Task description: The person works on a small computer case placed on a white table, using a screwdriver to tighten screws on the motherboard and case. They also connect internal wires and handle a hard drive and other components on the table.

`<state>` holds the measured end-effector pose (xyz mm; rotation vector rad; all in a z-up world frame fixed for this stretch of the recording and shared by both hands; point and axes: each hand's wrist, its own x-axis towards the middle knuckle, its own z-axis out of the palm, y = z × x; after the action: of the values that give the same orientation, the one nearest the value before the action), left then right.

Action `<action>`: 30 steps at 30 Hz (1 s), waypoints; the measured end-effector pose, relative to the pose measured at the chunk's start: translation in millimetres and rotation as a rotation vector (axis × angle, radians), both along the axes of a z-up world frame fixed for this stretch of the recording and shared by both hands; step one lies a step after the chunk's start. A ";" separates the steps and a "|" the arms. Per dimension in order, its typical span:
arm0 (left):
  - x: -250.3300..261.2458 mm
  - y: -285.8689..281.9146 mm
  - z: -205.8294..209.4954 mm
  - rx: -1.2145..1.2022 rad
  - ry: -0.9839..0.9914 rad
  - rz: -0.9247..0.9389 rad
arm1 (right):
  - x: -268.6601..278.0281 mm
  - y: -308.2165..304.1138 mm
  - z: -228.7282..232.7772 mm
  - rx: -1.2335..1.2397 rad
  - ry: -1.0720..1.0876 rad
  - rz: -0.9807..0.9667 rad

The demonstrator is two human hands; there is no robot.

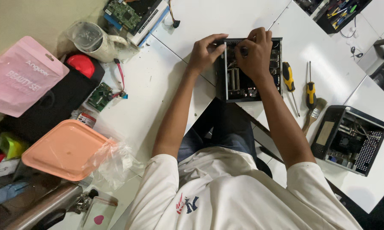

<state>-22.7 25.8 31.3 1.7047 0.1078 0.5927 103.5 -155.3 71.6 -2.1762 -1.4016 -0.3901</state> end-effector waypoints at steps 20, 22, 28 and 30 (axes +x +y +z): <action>2.7 5.0 -7.9 -0.205 -0.034 0.032 | -5.9 3.5 7.8 -0.134 -0.282 0.055; 3.1 5.1 -8.4 -0.167 -0.051 0.032 | -2.0 0.1 12.1 -0.228 -0.310 0.114; 3.2 5.1 -9.2 -0.169 -0.070 0.029 | 10.4 6.4 30.5 -0.271 -0.280 0.214; 3.8 5.1 -9.7 -0.178 -0.053 0.024 | 19.7 7.7 23.5 -0.237 -0.215 0.246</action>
<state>-18.8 30.9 21.6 1.5167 0.1393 0.6269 123.2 -147.5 95.2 -2.1560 -1.8963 -0.3918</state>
